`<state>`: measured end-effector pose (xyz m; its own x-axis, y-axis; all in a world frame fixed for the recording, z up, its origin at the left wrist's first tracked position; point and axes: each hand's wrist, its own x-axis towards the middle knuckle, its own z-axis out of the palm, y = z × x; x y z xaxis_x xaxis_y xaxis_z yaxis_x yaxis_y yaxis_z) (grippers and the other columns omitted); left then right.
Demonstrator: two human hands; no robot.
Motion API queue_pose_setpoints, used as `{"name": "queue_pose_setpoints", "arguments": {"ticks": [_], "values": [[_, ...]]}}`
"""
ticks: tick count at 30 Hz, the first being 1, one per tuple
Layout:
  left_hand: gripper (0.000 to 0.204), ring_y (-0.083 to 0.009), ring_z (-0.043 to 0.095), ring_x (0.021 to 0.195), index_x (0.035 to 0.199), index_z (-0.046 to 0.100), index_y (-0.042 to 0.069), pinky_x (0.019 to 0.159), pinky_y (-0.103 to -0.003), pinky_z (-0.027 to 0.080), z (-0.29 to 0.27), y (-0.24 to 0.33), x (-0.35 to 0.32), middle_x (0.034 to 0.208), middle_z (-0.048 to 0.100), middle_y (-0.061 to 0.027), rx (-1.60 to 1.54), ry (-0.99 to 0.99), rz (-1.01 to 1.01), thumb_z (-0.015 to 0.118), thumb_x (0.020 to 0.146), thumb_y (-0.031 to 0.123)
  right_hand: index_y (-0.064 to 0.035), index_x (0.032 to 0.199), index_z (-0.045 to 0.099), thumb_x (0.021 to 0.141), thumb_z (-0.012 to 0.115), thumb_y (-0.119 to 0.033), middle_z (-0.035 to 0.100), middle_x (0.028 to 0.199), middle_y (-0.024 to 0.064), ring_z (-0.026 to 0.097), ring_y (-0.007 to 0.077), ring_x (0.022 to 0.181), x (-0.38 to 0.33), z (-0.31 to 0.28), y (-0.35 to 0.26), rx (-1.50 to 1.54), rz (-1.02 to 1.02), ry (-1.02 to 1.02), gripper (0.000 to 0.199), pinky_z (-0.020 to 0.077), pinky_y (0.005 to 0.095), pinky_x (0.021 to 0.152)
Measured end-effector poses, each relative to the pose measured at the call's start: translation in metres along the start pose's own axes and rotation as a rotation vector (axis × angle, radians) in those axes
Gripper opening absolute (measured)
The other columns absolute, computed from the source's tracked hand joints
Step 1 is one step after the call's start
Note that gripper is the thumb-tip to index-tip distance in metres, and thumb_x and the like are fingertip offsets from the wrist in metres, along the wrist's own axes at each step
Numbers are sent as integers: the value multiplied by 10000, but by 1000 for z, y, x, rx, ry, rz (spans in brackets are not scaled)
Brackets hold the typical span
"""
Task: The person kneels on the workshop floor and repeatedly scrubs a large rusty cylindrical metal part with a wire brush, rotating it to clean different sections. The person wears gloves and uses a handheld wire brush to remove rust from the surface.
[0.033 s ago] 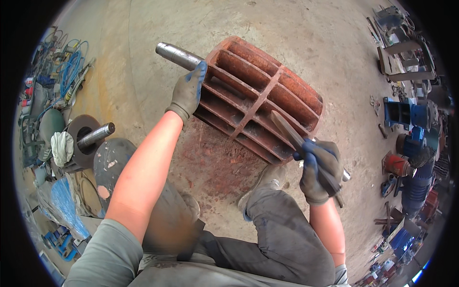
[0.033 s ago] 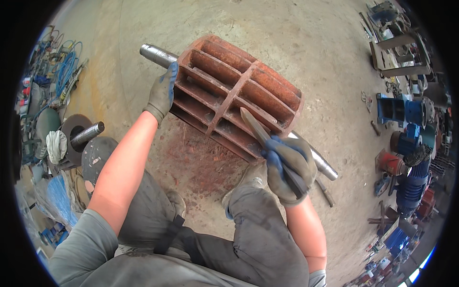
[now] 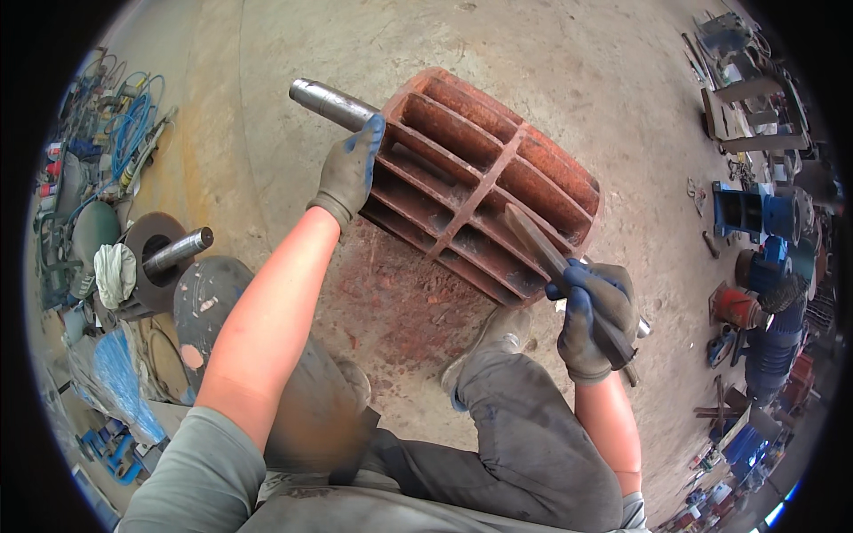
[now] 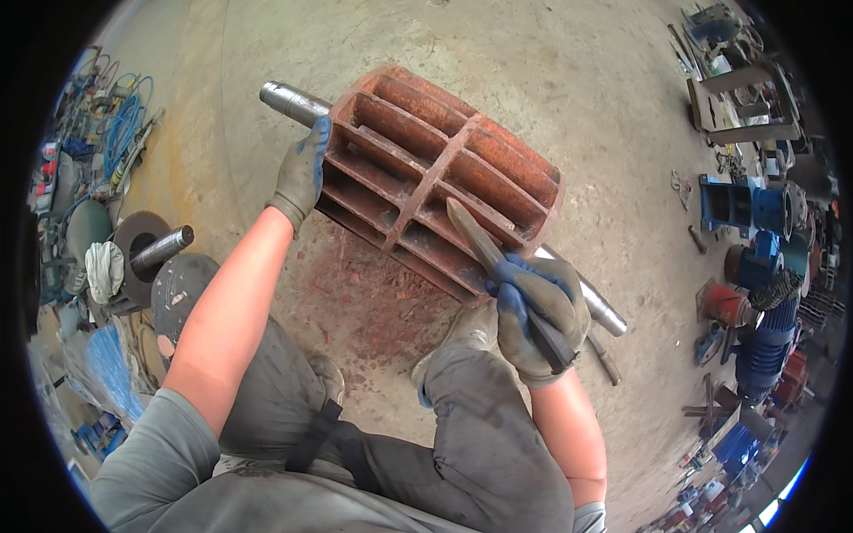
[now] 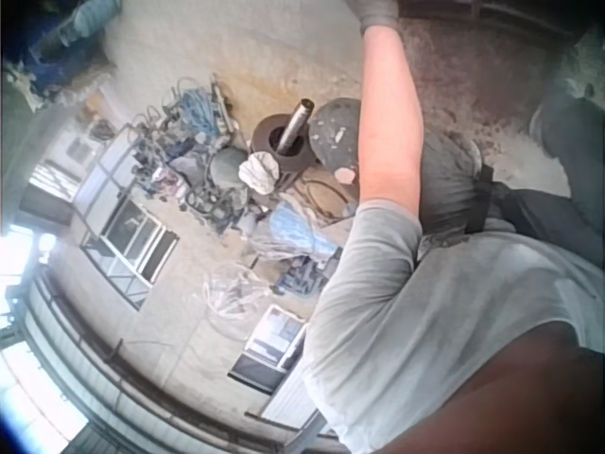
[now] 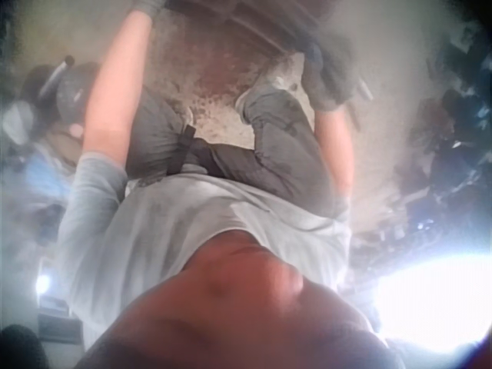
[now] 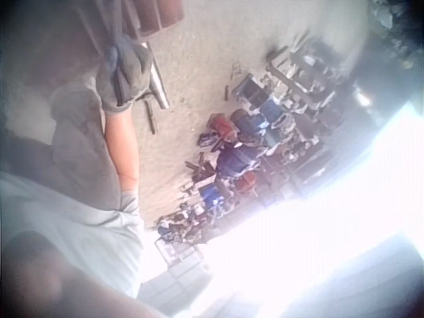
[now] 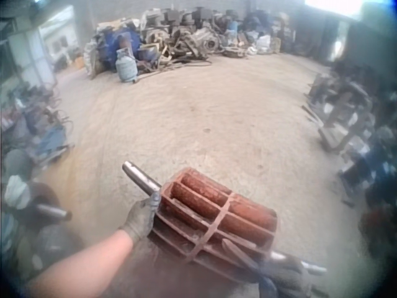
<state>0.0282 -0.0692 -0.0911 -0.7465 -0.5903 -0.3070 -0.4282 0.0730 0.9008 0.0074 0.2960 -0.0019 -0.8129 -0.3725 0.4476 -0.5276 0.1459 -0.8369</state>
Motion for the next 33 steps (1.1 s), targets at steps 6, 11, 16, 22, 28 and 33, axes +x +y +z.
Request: {"name": "queue_pose_setpoints", "arguments": {"ticks": [6, 11, 16, 22, 28, 33], "values": [[823, -126, 544, 967, 1174, 756, -76, 958, -307, 487, 2, 5, -6, 990, 679, -29, -41, 7, 12, 607, 1057, 725, -36, 1119, 790, 923, 802, -22, 760, 1012, 149, 771, 269, 905, -2, -4, 4, -131, 71, -105, 196, 618, 366, 785], [845, -145, 562, 1003, 1216, 754, -80, 985, -327, 492, -1, -6, 2, 1040, 699, -54, -49, -15, 16, 604, 1051, 735, -35, 1132, 813, 926, 801, -18, 758, 1003, 144, 755, 262, 900, 7, -2, -2, -113, 23, -96, 207, 609, 366, 791], [836, -149, 566, 1021, 1219, 752, -78, 985, -341, 494, -1, -15, 7, 1065, 706, -60, -82, -24, 6, 601, 1056, 727, -33, 1125, 816, 936, 833, -55, 763, 1005, 151, 756, 259, 921, 12, -4, -2, -90, 75, -137, 191, 606, 366, 790], [845, -146, 547, 1005, 1224, 751, -83, 985, -336, 491, -1, -12, 3, 1047, 691, -47, -91, -27, 15, 592, 1060, 730, -27, 1126, 809, 979, 827, -110, 769, 1047, 141, 736, 261, 948, -1, -6, 4, 30, 323, -187, 170, 587, 366, 871], [828, -136, 557, 1047, 1285, 741, -90, 1014, -316, 482, -2, -9, 3, 1106, 699, -38, -62, -18, 24, 593, 1079, 699, -54, 1167, 815, 955, 859, -106, 782, 1094, 142, 759, 244, 941, 3, 0, 0, 207, 249, 12, 223, 617, 358, 820], [830, -139, 581, 1125, 1338, 721, -96, 1067, -313, 473, 0, -3, -2, 1202, 717, -61, -169, -38, -1, 583, 1091, 685, -82, 1153, 828, 860, 876, -26, 782, 1051, 142, 767, 287, 925, 20, 3, -1, -181, -22, -302, 302, 628, 366, 780]]}}
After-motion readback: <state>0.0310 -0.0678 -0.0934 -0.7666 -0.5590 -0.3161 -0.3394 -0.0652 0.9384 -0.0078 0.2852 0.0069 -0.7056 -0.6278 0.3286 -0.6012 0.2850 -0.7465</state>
